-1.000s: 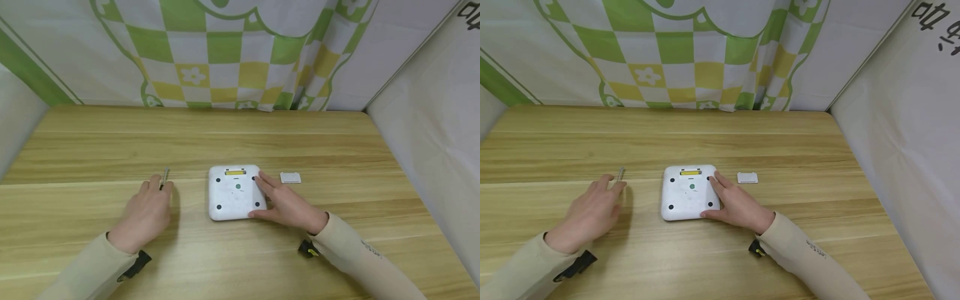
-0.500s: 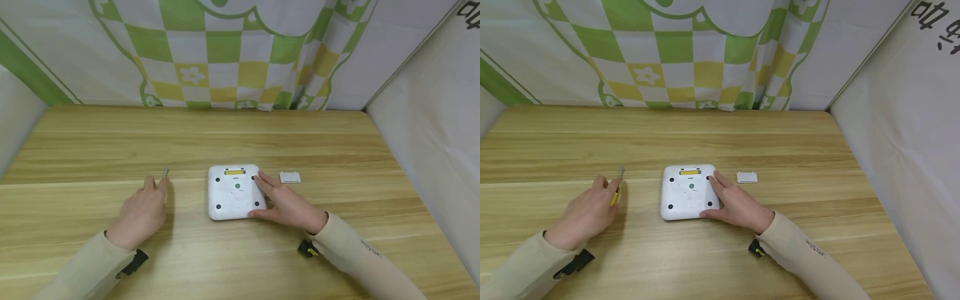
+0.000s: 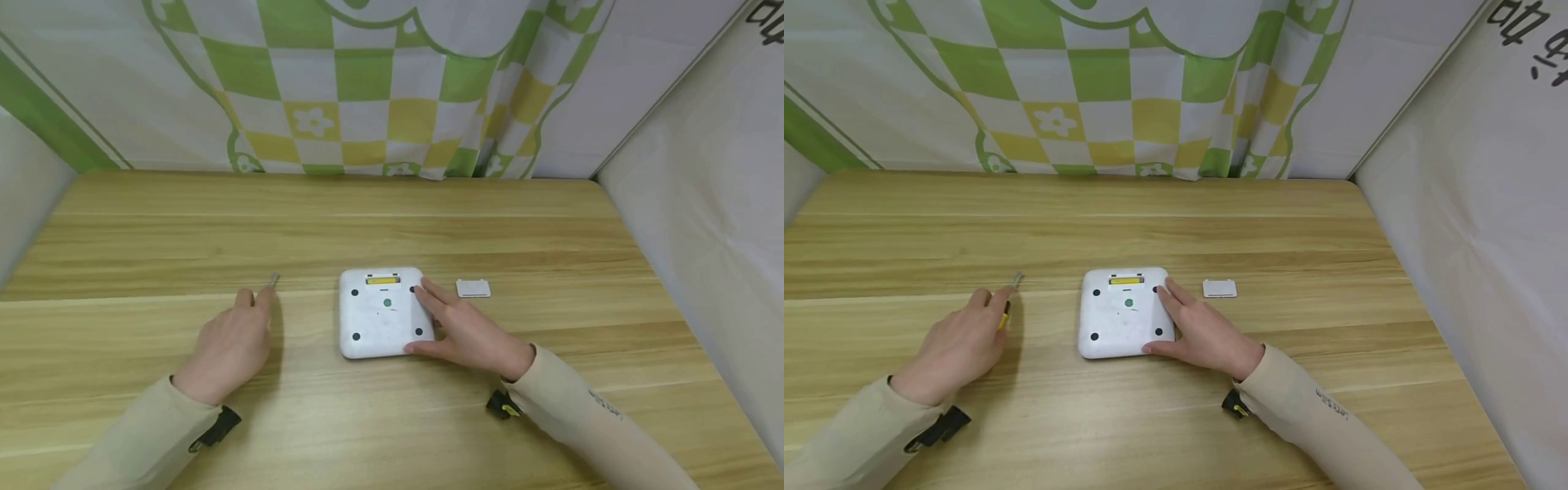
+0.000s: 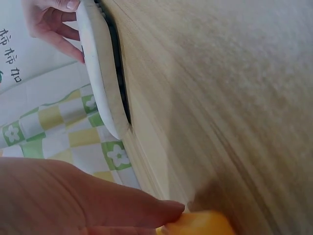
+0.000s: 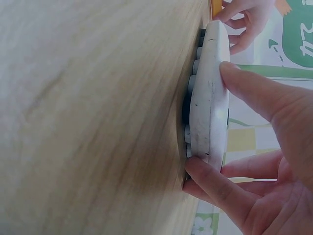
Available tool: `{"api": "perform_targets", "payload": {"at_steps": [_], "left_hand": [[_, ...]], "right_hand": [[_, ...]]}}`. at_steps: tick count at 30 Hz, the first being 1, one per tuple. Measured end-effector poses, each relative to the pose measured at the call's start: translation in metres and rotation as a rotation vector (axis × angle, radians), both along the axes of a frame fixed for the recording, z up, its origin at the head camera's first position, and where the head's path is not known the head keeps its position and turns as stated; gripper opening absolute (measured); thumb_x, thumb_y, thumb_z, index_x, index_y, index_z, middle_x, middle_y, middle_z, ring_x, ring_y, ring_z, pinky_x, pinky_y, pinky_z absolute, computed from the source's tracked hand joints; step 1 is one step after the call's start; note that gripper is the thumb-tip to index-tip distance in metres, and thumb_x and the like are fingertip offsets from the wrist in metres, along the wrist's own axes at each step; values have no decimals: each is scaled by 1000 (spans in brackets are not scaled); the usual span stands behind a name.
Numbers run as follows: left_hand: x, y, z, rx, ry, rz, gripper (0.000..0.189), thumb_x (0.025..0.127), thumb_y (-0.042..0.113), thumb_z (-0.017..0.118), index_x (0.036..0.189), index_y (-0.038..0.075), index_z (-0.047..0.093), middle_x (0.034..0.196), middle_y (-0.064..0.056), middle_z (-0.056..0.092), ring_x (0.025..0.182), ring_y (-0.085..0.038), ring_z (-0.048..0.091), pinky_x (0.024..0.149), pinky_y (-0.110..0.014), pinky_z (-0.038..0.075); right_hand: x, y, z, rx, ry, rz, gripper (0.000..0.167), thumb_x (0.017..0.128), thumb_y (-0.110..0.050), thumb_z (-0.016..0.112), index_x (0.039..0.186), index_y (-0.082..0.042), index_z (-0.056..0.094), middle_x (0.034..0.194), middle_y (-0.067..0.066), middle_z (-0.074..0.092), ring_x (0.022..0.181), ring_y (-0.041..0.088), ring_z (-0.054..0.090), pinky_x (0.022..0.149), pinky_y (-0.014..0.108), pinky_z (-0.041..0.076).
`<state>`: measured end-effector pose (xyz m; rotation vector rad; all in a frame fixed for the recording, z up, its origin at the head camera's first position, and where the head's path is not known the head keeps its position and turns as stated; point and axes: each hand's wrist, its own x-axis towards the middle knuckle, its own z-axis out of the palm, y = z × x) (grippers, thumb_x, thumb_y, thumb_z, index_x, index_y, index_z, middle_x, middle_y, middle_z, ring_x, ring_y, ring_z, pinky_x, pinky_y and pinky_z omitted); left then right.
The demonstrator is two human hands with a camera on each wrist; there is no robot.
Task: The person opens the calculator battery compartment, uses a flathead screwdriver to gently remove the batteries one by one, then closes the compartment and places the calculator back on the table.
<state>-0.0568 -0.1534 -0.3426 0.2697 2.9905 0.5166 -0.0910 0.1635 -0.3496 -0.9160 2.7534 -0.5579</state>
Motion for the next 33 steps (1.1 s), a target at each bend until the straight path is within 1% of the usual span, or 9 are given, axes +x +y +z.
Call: {"api": "perform_targets", "payload": {"at_steps": [3, 6, 11, 16, 18, 25, 33], "left_hand": [[-1, 0, 0, -19, 20, 2, 52, 81, -10, 53, 131, -16, 41, 96, -28, 50, 48, -16, 41, 36, -23, 31], [-2, 0, 0, -15, 44, 3, 54, 77, -9, 55, 130, -17, 44, 98, -26, 51, 51, -17, 43, 36, -24, 32], [-2, 0, -1, 8, 112, -26, 51, 74, -9, 57, 124, -14, 50, 97, -24, 52, 53, -17, 45, 36, -23, 31], [-3, 1, -2, 13, 179, -61, 46, 75, -10, 59, 120, -11, 51, 92, -21, 52, 54, -16, 43, 38, -22, 31], [-3, 2, -1, 16, 190, -69, 45, 76, -10, 59, 121, -11, 50, 93, -21, 52, 53, -16, 43, 38, -22, 31], [-4, 4, -3, 28, 191, -116, 44, 82, -6, 58, 124, -10, 45, 99, -22, 50, 51, -13, 41, 38, -19, 31], [-6, 7, -5, 51, 272, -154, 40, 85, -3, 58, 124, -5, 48, 101, -19, 50, 50, -11, 38, 38, -19, 29]], "right_hand": [[0, 0, 0, 3, -5, -4, 88, 79, -45, 75, 142, 5, 40, 151, 26, 30, 128, 31, 49, 96, 33, 48], [1, 0, 1, 1, -12, -7, 88, 79, -45, 75, 142, 5, 39, 152, 26, 29, 126, 30, 51, 94, 32, 50], [1, 0, 1, -1, -10, -9, 88, 79, -45, 75, 143, 4, 39, 152, 25, 29, 126, 30, 51, 92, 31, 51], [1, 0, 1, 1, -7, -11, 88, 79, -45, 75, 143, 4, 39, 152, 25, 29, 131, 32, 45, 96, 34, 48], [1, 0, 1, 1, -9, -12, 88, 79, -45, 75, 143, 4, 39, 152, 25, 29, 132, 32, 45, 97, 34, 48], [2, 1, 0, 5, -6, -11, 88, 79, -46, 75, 143, 4, 39, 152, 24, 28, 131, 32, 46, 95, 33, 49], [2, 1, 0, -3, -6, -12, 88, 79, -45, 75, 143, 4, 40, 152, 24, 29, 132, 33, 44, 97, 34, 48]]}}
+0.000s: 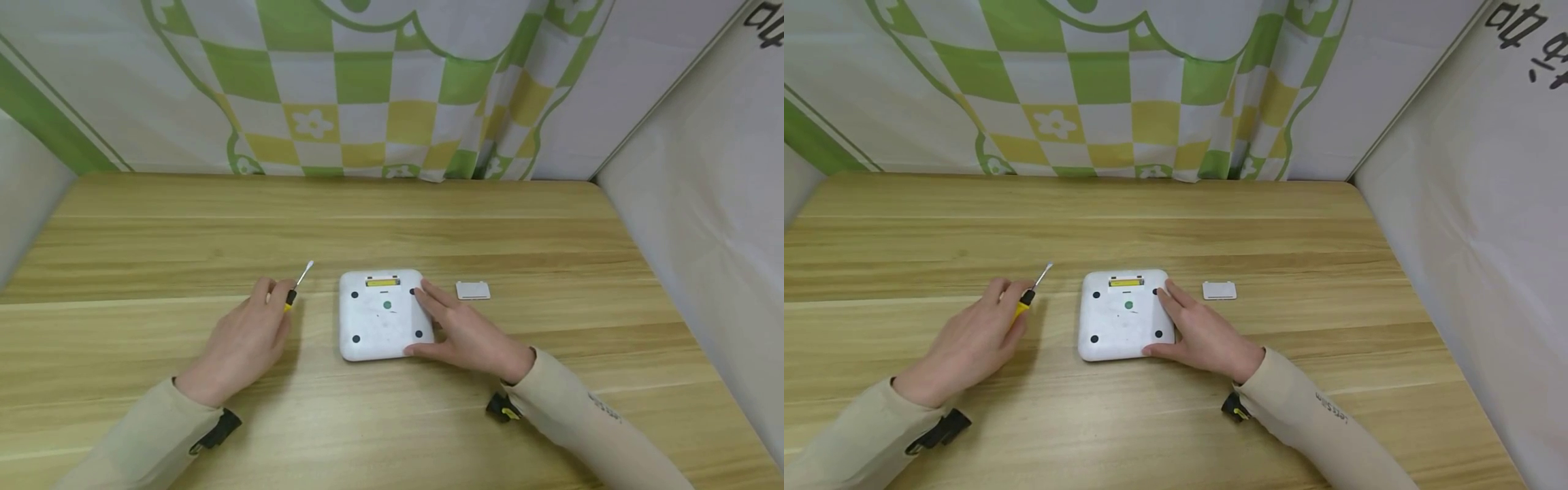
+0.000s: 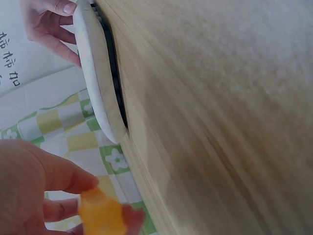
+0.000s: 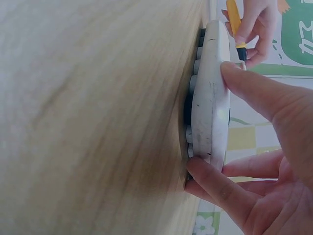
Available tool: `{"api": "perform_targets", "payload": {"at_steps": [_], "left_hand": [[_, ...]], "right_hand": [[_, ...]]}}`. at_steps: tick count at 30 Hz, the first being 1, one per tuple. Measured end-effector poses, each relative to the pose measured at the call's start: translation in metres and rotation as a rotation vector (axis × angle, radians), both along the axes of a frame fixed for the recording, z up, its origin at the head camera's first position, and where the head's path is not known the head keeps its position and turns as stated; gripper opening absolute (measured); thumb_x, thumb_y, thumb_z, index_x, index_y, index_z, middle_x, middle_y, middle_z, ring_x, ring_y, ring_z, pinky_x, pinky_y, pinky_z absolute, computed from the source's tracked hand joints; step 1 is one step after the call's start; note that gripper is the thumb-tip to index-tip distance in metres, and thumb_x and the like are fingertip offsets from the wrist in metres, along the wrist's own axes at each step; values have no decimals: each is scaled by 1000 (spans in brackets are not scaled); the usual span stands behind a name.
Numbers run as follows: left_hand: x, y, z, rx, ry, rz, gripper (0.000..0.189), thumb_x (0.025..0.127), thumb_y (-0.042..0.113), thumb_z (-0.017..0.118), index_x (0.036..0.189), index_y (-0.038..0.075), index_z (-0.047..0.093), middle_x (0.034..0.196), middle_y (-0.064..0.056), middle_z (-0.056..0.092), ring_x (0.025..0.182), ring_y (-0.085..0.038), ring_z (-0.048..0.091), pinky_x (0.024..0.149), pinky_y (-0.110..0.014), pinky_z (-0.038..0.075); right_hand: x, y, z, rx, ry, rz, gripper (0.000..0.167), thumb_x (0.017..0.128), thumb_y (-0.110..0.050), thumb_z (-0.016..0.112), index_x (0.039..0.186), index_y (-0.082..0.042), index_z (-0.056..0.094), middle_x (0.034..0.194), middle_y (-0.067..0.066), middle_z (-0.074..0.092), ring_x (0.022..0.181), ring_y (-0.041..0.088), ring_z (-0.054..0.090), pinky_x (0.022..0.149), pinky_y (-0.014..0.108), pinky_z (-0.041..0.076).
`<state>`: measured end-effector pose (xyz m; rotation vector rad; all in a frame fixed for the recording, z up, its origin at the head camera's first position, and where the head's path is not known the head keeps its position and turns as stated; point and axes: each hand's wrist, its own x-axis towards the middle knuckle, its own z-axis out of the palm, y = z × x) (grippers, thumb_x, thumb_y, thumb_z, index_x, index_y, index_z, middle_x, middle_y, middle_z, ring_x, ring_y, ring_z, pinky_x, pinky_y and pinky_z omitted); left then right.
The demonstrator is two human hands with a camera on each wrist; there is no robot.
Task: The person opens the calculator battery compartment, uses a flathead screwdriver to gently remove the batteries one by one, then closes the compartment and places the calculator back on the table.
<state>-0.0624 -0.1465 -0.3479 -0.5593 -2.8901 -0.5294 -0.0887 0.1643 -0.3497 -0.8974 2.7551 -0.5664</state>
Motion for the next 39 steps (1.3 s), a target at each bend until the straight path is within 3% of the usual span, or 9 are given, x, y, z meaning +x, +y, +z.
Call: {"api": "perform_targets", "payload": {"at_steps": [16, 26, 39], "left_hand": [[-5, 6, 0, 5, -12, -102, 40, 95, 7, 56, 134, 7, 49, 114, -14, 50, 52, -9, 40, 40, -19, 30], [-12, 10, 2, -27, -23, -167, 29, 93, 6, 57, 122, 3, 53, 107, -8, 53, 68, -14, 50, 45, -20, 37], [-23, 17, 7, -76, -9, -220, 27, 94, 6, 57, 121, 6, 57, 109, -7, 57, 73, -16, 55, 45, -20, 36]], "right_hand": [[0, 0, -1, -1, -1, -5, 89, 79, -45, 75, 143, 4, 38, 153, 24, 28, 129, 31, 48, 92, 31, 51], [0, 0, -1, -4, -5, -8, 89, 79, -45, 75, 143, 4, 38, 153, 24, 27, 125, 29, 52, 88, 28, 53], [0, 0, -1, -2, -13, -9, 88, 79, -45, 75, 144, 3, 38, 153, 24, 28, 126, 29, 51, 90, 29, 52]]}}
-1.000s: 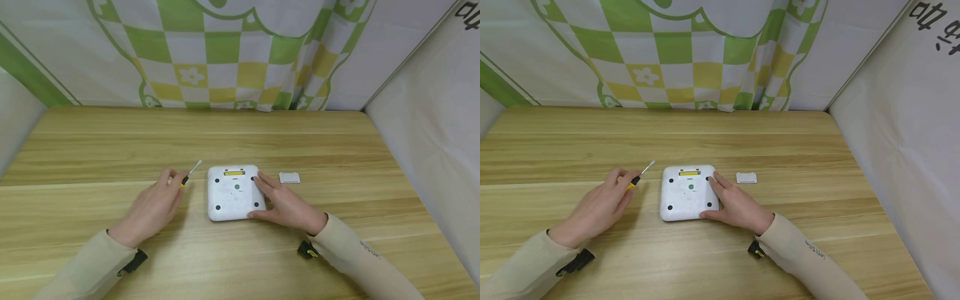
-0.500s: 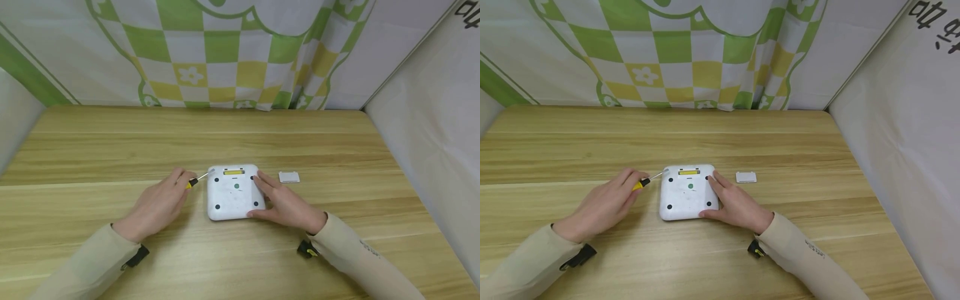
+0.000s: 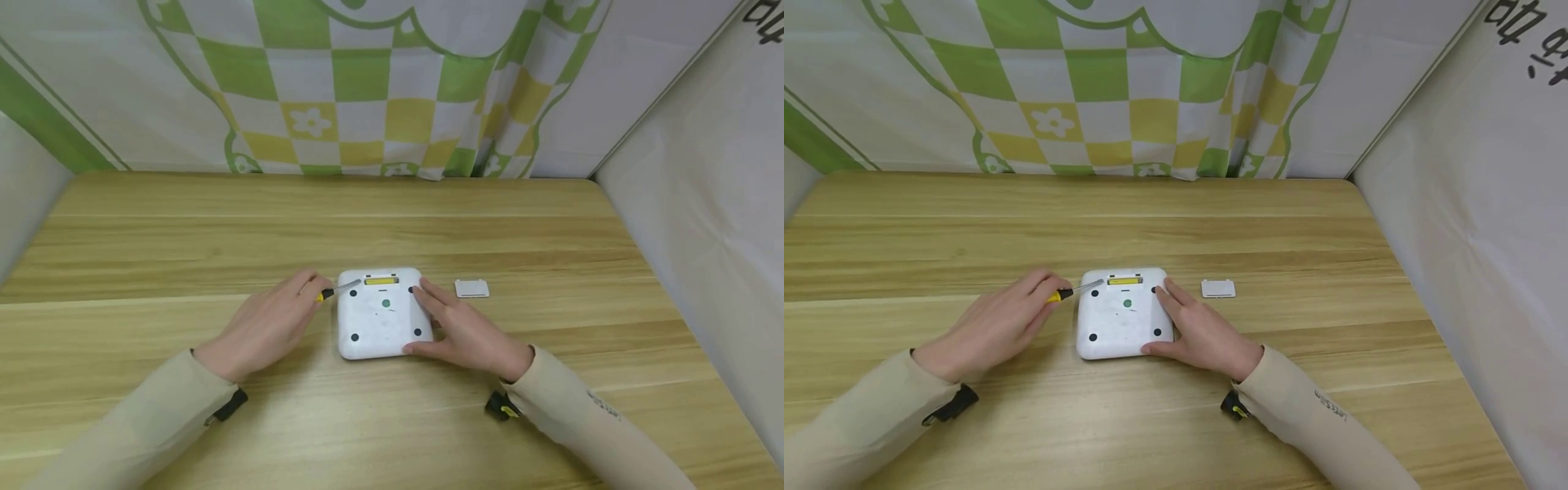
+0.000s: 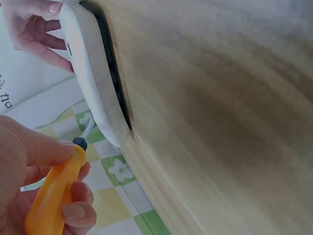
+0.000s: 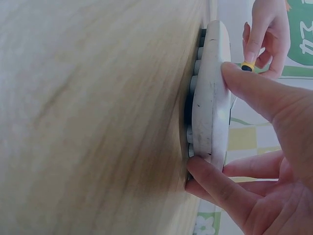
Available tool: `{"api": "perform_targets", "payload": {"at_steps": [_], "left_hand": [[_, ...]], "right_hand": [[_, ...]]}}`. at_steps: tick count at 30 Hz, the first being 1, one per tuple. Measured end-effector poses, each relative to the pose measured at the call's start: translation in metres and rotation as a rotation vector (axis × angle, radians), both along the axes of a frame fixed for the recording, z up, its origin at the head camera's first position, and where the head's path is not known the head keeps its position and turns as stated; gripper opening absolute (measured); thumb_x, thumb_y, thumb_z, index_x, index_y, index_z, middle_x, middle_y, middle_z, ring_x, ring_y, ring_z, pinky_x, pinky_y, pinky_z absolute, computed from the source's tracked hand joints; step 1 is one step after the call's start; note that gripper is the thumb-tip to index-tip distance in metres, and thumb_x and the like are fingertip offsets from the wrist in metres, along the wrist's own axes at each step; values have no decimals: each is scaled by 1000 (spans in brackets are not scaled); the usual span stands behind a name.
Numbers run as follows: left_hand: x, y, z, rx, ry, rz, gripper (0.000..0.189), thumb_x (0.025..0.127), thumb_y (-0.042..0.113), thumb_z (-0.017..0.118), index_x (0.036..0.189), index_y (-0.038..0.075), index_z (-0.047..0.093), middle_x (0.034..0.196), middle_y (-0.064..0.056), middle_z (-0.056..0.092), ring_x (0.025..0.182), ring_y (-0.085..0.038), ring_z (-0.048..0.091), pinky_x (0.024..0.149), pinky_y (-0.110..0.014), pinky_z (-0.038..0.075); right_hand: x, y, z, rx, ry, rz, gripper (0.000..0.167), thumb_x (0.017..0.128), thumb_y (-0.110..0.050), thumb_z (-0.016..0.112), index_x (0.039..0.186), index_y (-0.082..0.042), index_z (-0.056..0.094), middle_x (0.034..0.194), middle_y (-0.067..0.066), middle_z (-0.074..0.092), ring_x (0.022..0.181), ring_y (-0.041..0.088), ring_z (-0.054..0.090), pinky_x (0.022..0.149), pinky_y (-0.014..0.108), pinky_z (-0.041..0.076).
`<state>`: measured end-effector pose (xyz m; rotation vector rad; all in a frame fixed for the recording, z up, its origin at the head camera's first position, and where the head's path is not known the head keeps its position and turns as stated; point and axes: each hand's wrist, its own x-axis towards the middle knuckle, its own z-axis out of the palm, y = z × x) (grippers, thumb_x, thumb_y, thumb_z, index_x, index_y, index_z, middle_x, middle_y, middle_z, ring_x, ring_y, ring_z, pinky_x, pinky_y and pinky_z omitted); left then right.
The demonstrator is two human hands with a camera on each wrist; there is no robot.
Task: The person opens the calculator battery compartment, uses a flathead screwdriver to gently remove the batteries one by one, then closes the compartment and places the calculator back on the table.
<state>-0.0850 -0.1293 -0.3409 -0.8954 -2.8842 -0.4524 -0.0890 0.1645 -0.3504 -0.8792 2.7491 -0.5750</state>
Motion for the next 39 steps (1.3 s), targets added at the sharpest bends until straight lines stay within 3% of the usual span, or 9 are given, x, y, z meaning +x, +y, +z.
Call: {"api": "perform_targets", "payload": {"at_steps": [8, 13, 18, 22, 30, 39], "left_hand": [[-5, 4, 7, -78, 26, -33, 27, 91, 1, 58, 118, 4, 59, 105, -7, 58, 79, -17, 58, 47, -22, 39], [-10, 8, 14, -126, 12, -63, 34, 87, -6, 57, 118, 4, 60, 100, -5, 56, 76, -15, 52, 47, -21, 37], [-16, 13, 21, -159, 32, -96, 28, 86, -4, 59, 114, 2, 63, 93, -6, 57, 69, -14, 51, 49, -23, 41], [-18, 16, 29, -176, 26, -107, 24, 86, -2, 60, 109, 1, 65, 90, -6, 56, 67, -15, 51, 49, -24, 43], [-23, 29, 48, -234, -41, -119, 24, 79, -10, 56, 94, 3, 69, 81, -4, 52, 63, -16, 46, 47, -23, 35], [-33, 48, 67, -380, -13, -206, 13, 76, -6, 65, 79, 6, 67, 79, -6, 55, 64, -20, 51, 52, -28, 43]], "right_hand": [[-1, -1, 0, 9, 5, -4, 90, 79, -47, 75, 143, 3, 38, 152, 24, 29, 128, 30, 50, 92, 32, 51], [-1, -1, 0, 14, -1, -9, 89, 78, -46, 75, 144, 2, 39, 153, 23, 28, 121, 27, 56, 89, 29, 52], [-1, -1, 0, 12, -7, -12, 89, 78, -46, 76, 144, 2, 38, 153, 23, 28, 119, 26, 57, 88, 28, 53], [-1, -1, 0, 10, -10, -11, 89, 78, -46, 75, 144, 2, 38, 153, 23, 28, 122, 27, 55, 89, 29, 52], [-1, -1, 0, 7, -10, -6, 89, 78, -47, 75, 143, 2, 39, 152, 23, 29, 122, 27, 55, 89, 30, 53], [-2, 0, -1, -12, -10, 3, 90, 78, -46, 76, 144, 3, 38, 152, 24, 29, 124, 28, 53, 90, 30, 52]]}}
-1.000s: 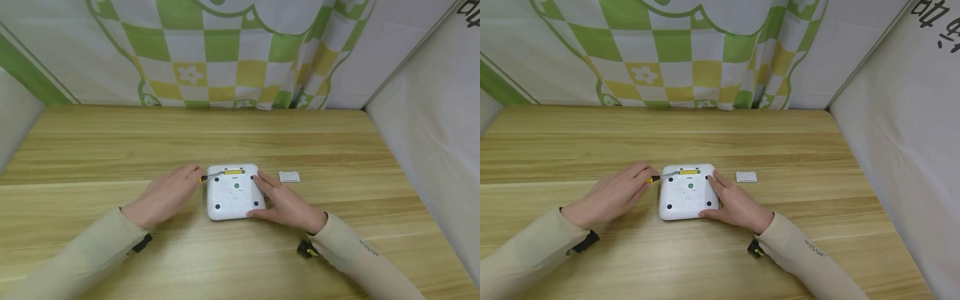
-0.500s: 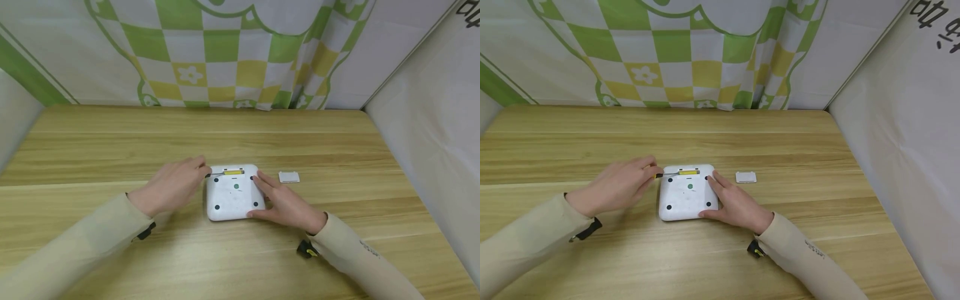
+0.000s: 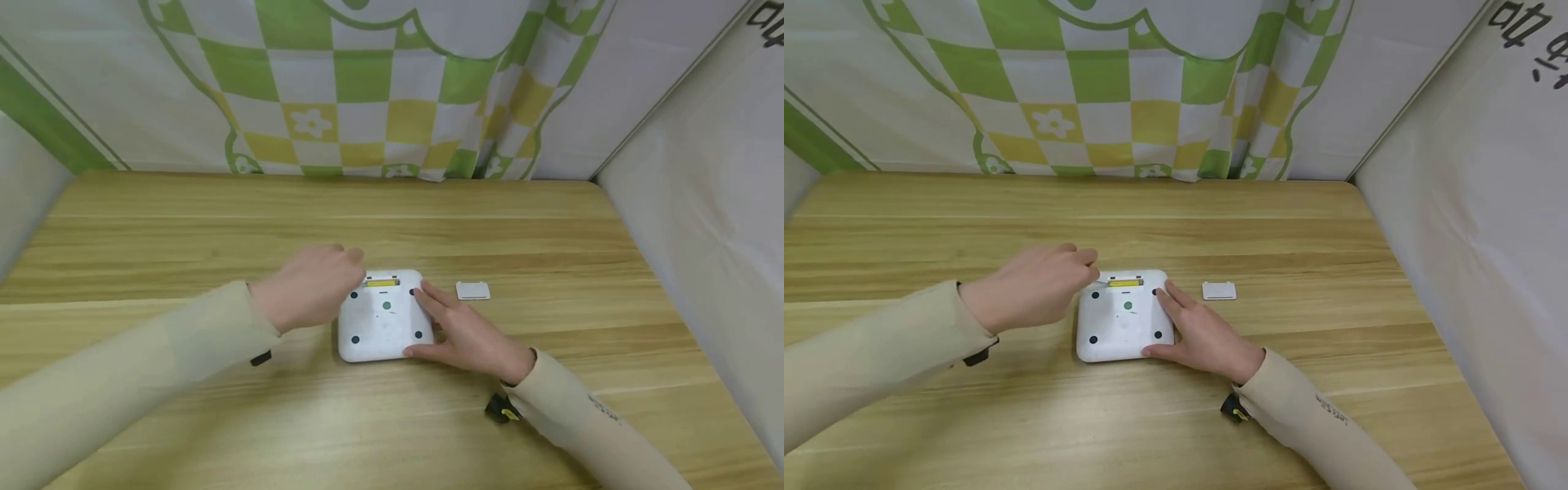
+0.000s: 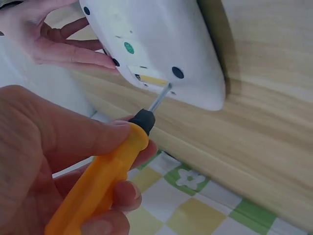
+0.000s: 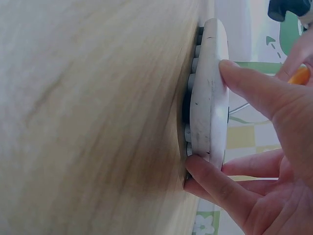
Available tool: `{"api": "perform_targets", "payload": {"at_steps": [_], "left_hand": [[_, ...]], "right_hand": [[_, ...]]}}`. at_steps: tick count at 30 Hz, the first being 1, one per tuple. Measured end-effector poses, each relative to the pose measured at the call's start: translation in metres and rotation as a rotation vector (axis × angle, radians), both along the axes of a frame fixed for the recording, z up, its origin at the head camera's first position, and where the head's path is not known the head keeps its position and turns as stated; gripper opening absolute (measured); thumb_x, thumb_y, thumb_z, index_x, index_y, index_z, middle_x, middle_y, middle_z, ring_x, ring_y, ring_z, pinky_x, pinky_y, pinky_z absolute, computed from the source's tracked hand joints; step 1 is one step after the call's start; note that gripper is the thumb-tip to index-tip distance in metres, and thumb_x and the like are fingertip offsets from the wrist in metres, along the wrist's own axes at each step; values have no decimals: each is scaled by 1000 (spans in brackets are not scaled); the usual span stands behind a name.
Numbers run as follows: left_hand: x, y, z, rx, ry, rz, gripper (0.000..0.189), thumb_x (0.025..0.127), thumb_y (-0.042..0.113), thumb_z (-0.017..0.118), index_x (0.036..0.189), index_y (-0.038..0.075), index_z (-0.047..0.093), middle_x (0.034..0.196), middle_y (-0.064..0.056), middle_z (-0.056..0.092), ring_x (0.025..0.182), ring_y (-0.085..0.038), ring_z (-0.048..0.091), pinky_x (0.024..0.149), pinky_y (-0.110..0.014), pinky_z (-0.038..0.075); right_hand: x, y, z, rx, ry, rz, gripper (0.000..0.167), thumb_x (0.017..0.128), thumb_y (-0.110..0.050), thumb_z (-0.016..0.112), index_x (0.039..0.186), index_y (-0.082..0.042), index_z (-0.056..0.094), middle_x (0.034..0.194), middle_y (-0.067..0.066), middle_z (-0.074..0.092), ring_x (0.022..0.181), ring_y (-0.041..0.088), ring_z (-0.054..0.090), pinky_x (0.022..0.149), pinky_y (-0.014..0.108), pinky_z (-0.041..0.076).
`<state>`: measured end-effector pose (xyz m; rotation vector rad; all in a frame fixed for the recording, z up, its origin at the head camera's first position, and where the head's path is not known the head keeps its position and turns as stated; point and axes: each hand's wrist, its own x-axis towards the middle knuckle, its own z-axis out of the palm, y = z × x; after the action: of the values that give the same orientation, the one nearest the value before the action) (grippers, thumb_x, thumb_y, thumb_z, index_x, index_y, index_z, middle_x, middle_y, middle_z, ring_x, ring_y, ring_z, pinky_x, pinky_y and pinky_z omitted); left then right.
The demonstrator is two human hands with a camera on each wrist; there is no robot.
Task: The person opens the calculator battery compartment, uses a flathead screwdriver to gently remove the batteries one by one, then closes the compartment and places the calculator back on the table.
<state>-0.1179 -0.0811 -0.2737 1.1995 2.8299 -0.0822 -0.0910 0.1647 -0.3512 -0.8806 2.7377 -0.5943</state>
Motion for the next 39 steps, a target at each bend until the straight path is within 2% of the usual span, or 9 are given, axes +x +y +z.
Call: {"api": "perform_targets", "payload": {"at_steps": [4, 9, 12, 20, 25, 32, 39], "left_hand": [[-6, 7, 6, -31, 21, -56, 13, 75, -6, 65, 72, 6, 65, 75, -6, 56, 60, -19, 48, 50, -26, 42], [-12, 12, 10, -52, 27, -99, 12, 75, -7, 63, 71, 5, 64, 72, -7, 58, 57, -18, 47, 50, -27, 42], [-15, 14, 11, -67, 18, -101, 12, 74, -5, 64, 70, 6, 62, 72, -6, 58, 57, -18, 48, 51, -28, 44], [-22, 19, 16, -123, -59, -67, 12, 74, -2, 67, 74, 8, 61, 72, -3, 59, 62, -18, 50, 61, -32, 50], [-27, 22, 18, -155, -75, -89, 14, 73, -4, 66, 72, 8, 59, 73, -4, 59, 61, -17, 48, 58, -30, 49], [-28, 33, 28, -259, -133, -110, 11, 79, -1, 65, 76, 10, 62, 74, -2, 62, 62, -15, 47, 61, -28, 50], [-28, 47, 34, -329, -122, -129, 10, 81, 1, 63, 82, 10, 65, 79, -1, 65, 65, -14, 49, 66, -30, 52]], "right_hand": [[0, 0, 0, -5, 4, 5, 90, 78, -46, 76, 143, 4, 38, 152, 24, 29, 124, 28, 53, 90, 31, 52], [0, 1, 0, -4, 12, 11, 90, 79, -47, 75, 143, 4, 38, 152, 24, 30, 124, 28, 53, 91, 31, 52], [0, 1, -1, -8, 20, 15, 89, 79, -46, 75, 143, 4, 39, 151, 25, 30, 124, 28, 53, 91, 31, 51], [0, 1, -3, -16, 43, 22, 89, 78, -45, 76, 142, 5, 40, 150, 27, 31, 116, 25, 59, 86, 26, 53], [1, 1, -3, -17, 41, 18, 89, 78, -44, 76, 142, 6, 39, 150, 27, 31, 115, 26, 60, 86, 26, 53], [-1, 2, -3, -17, 47, 25, 87, 79, -43, 76, 141, 6, 41, 149, 28, 32, 113, 26, 61, 87, 28, 53], [-1, 1, -2, -25, 46, 32, 86, 79, -42, 76, 141, 6, 41, 148, 28, 34, 118, 28, 58, 90, 31, 52]]}}
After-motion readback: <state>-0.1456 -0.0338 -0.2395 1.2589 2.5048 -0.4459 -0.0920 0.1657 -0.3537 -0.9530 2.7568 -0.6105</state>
